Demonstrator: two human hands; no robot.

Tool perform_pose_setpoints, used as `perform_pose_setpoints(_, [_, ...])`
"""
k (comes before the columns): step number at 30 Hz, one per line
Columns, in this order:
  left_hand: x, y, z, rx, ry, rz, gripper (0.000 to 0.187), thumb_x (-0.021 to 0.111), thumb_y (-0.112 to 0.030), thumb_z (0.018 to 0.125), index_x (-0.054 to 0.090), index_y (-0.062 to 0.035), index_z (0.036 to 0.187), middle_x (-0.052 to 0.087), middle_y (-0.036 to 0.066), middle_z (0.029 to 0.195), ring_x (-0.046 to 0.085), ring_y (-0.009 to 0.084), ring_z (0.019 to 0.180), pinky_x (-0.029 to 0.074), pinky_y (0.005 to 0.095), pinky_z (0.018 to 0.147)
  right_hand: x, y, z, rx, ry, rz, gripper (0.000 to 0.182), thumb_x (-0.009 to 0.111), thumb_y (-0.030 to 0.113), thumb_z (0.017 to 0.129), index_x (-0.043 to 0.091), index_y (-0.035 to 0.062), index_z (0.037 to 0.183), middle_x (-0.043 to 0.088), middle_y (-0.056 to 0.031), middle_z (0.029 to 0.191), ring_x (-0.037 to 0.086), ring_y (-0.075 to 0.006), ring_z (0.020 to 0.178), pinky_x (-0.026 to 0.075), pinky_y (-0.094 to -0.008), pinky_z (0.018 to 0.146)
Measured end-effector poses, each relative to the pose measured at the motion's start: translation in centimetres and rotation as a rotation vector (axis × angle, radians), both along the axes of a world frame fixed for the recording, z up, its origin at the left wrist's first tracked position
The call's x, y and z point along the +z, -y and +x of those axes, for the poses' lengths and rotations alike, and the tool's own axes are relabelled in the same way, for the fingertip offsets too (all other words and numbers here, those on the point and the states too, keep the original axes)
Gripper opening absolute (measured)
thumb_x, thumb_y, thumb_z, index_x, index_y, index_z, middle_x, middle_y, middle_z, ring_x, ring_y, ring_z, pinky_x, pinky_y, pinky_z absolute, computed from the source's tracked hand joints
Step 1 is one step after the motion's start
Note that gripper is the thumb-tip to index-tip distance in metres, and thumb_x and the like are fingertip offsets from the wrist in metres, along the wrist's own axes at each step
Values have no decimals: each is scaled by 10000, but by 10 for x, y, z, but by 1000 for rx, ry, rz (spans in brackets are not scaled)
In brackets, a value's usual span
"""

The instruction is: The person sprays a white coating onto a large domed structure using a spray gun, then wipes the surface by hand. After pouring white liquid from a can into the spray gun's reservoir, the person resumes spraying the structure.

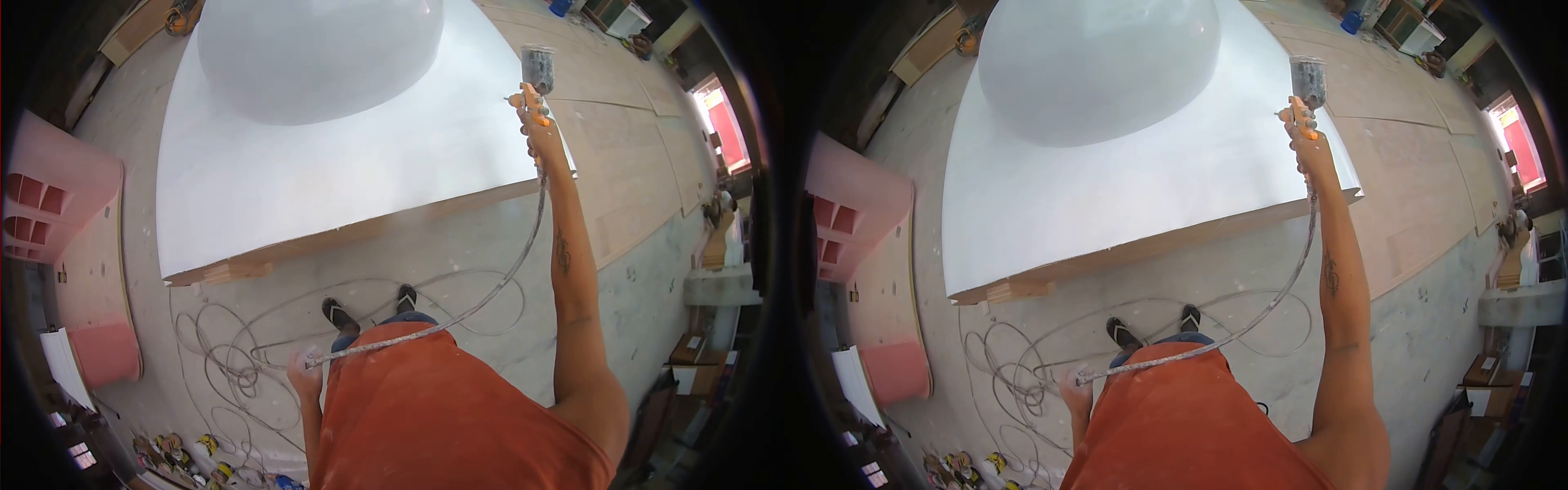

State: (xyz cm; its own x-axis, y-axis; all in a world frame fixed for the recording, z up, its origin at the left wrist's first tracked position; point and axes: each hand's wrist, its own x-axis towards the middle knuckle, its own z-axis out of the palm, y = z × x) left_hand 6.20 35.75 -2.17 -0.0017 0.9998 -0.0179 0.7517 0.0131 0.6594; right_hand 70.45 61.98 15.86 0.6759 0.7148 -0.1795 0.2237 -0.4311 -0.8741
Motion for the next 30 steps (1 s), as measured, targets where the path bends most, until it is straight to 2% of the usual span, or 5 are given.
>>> perform_pose_setpoints(2, [-5, -12, 16, -21, 12, -26, 219, 801, -126, 793, 751, -43, 989, 634, 146, 844, 623, 345, 745, 494, 422, 662, -15, -16, 17, -11, 77, -24, 323, 709, 386, 961, 557, 118, 863, 468, 60, 626, 351, -30, 443, 282, -236, 395])
perform_pose_setpoints(14, [39, -33, 71, -38, 54, -14, 245, 811, -144, 801, 746, -46, 1015, 637, 145, 862, 634, 348, 755, 498, 405, 662, -39, -70, 78, -77, 378, 36, 489, 697, 491, 922, 672, 18, 798, 541, -21, 593, 413, -101, 421, 334, -280, 397])
perform_pose_setpoints(16, [61, -29, 69, -24, 53, -19, 248, 810, -143, 802, 743, -46, 1020, 638, 143, 867, 636, 342, 759, 499, 397, 666, -16, -59, 70, -11, 224, -72, 469, 692, 492, 922, 649, 41, 799, 593, -26, 653, 505, -118, 483, 382, -309, 434])
perform_pose_setpoints(24, [85, -6, 28, 129, -131, 13, 240, 766, -63, 801, 727, -41, 1037, 640, 160, 946, 625, 359, 868, 496, 417, 764, 51, 8, -4, 210, -104, -50, 318, 691, 399, 964, 568, 123, 866, 499, 54, 648, 370, -19, 420, 283, -215, 350])
perform_pose_setpoints(30, [49, 11, -80, 309, -108, 134, 213, 740, -60, 824, 729, -15, 1031, 617, 143, 893, 615, 310, 817, 487, 389, 744, 40, 35, -136, 302, -333, -28, 276, 691, 349, 976, 550, 140, 864, 499, 64, 670, 360, 0, 421, 287, -195, 345])
